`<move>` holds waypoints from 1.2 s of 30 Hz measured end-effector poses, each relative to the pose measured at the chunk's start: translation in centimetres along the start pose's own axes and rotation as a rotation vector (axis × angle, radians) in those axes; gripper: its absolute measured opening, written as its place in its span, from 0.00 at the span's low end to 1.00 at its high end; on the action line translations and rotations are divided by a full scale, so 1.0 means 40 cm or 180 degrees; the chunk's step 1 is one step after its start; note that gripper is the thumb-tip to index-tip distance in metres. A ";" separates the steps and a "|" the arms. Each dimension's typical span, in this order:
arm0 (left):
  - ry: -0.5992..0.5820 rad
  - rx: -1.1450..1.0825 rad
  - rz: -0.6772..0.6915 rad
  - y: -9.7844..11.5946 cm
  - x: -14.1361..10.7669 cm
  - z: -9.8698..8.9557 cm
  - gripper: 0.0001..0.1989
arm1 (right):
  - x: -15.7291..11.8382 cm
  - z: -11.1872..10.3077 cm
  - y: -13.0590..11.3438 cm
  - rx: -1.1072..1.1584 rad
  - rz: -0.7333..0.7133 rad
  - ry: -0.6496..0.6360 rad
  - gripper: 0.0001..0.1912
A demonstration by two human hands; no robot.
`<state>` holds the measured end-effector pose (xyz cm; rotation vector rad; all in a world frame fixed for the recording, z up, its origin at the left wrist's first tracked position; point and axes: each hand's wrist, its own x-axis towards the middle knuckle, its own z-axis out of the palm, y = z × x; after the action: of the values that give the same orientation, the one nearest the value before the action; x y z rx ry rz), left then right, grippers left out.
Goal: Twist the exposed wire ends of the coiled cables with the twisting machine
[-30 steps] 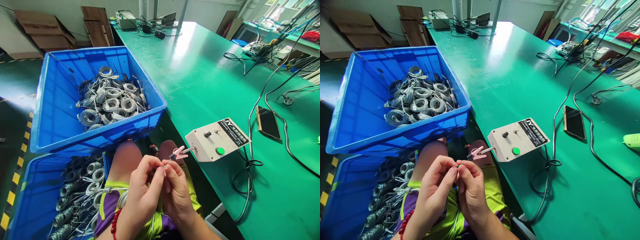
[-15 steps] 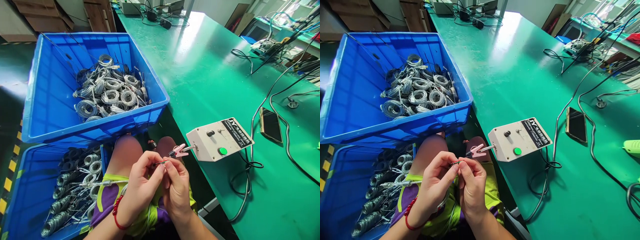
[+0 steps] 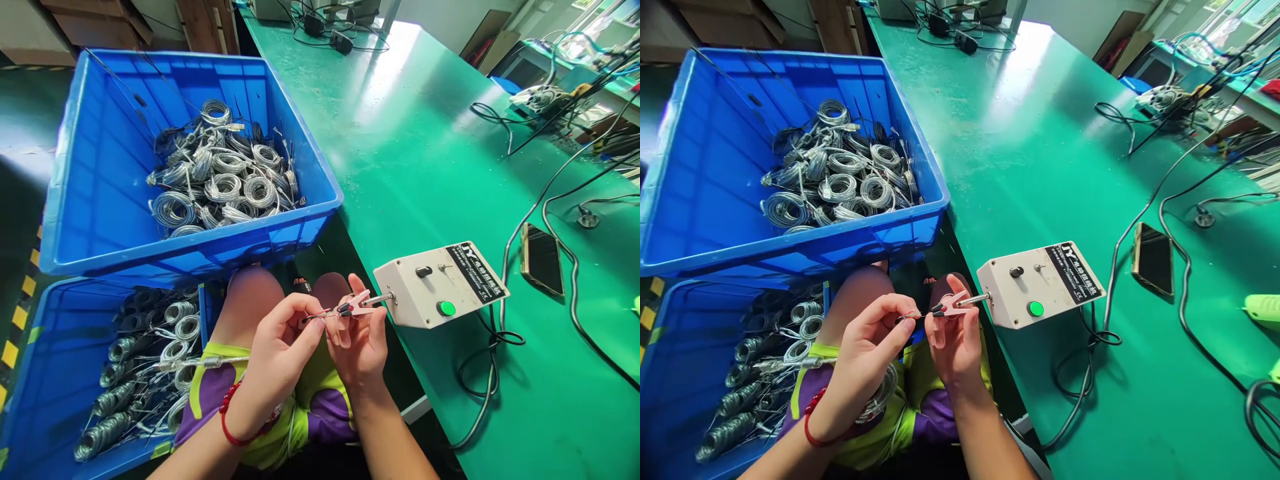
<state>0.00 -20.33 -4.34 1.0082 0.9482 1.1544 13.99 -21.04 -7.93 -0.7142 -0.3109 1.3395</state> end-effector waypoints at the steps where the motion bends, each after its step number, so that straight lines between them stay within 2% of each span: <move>1: -0.0021 -0.0028 -0.0004 -0.001 0.001 -0.001 0.03 | 0.006 -0.005 0.001 0.0017 -0.0041 -0.0034 0.27; 5: -0.0111 -0.0177 0.0071 -0.003 0.009 0.002 0.03 | 0.023 -0.017 0.003 0.0136 0.0062 -0.0047 0.24; 9: 0.0011 -0.0069 0.0170 0.002 0.021 0.011 0.04 | 0.029 -0.019 -0.003 0.0191 0.0170 0.0080 0.24; 13: -0.0019 0.0006 0.0073 0.008 0.026 0.022 0.05 | 0.024 -0.020 -0.007 0.0179 0.0189 0.0186 0.22; 23: 0.0004 0.0170 0.0190 0.011 0.029 0.038 0.07 | 0.022 -0.030 -0.016 0.0038 0.0370 0.0305 0.25; 36: 0.0015 0.0199 0.0263 0.008 0.021 0.033 0.06 | 0.021 -0.025 -0.017 -0.0073 0.0328 0.0312 0.27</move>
<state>1.30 -19.65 -3.75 1.1041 0.9588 1.2024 15.31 -20.58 -8.41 -0.8215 -0.2137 1.3949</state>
